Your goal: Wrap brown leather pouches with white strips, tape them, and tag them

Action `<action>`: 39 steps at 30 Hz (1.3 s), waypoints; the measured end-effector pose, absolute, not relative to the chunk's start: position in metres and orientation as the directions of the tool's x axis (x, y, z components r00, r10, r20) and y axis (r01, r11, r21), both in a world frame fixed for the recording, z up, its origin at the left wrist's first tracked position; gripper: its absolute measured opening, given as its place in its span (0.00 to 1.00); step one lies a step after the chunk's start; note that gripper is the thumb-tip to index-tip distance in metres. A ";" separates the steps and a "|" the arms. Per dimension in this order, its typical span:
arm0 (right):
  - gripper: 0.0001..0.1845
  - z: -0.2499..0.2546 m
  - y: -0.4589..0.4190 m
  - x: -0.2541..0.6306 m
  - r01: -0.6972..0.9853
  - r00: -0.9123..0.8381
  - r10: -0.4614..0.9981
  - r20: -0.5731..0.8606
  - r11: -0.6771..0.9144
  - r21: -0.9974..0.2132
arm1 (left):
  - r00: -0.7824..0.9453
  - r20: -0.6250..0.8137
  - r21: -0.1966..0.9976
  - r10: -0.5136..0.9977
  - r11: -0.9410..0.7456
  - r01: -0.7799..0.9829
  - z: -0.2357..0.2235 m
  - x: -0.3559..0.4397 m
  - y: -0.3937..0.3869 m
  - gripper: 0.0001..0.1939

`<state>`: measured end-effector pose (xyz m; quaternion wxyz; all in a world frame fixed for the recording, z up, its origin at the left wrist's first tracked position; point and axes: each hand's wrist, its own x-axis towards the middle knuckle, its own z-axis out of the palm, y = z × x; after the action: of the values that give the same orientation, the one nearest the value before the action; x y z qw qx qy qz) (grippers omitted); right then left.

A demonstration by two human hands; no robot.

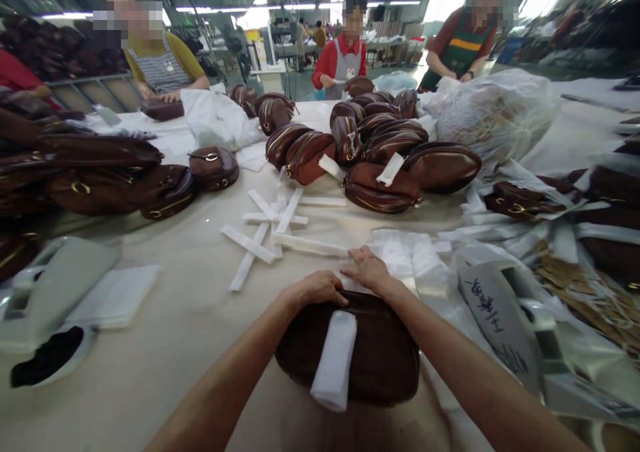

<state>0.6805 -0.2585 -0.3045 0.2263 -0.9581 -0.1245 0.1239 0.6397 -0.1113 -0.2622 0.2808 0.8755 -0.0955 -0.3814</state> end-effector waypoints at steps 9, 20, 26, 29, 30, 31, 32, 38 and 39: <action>0.03 -0.298 -0.258 0.678 0.118 0.932 0.318 -0.172 -0.718 -0.686 | 0.811 -0.500 0.399 -0.304 -0.912 -0.095 -0.249 0.616 -0.115 0.14; 0.05 -0.256 -0.259 0.610 0.268 0.899 0.438 0.033 -0.487 -0.831 | 0.900 -0.393 0.428 -0.191 -0.904 -0.005 -0.255 0.602 -0.110 0.21; 0.14 -0.261 -0.268 0.566 0.343 0.890 0.449 0.077 -0.550 -0.762 | 0.889 -0.390 0.522 -0.241 -0.853 -0.003 -0.260 0.601 -0.105 0.15; 0.17 -0.270 -0.270 0.559 0.430 0.874 0.451 0.183 -0.541 -0.723 | 0.880 -0.373 0.592 -0.293 -0.806 -0.017 -0.264 0.601 -0.101 0.17; 0.18 -0.273 -0.271 0.558 0.468 0.860 0.458 0.225 -0.532 -0.706 | 0.878 -0.364 0.616 -0.311 -0.787 -0.023 -0.265 0.601 -0.100 0.18; 0.18 -0.274 -0.272 0.558 0.504 0.844 0.467 0.264 -0.523 -0.687 | 0.876 -0.356 0.638 -0.326 -0.769 -0.027 -0.266 0.601 -0.099 0.18; 0.18 -0.274 -0.272 0.558 0.533 0.828 0.481 0.288 -0.514 -0.672 | 0.875 -0.348 0.656 -0.336 -0.754 -0.029 -0.268 0.601 -0.098 0.18; 0.18 -0.258 -0.275 0.548 0.495 0.816 0.546 0.191 -0.489 -0.718 | 0.887 -0.335 0.697 -0.318 -0.717 0.006 -0.278 0.602 -0.098 0.21; 0.19 -0.256 -0.275 0.545 0.484 0.823 0.537 0.185 -0.492 -0.723 | 0.890 -0.332 0.700 -0.311 -0.714 0.011 -0.278 0.602 -0.098 0.22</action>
<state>0.5450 -0.2749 -0.2561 0.4079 -0.8631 -0.2960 0.0326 0.6016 -0.0978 -0.2782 0.3687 0.8996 -0.0835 -0.2187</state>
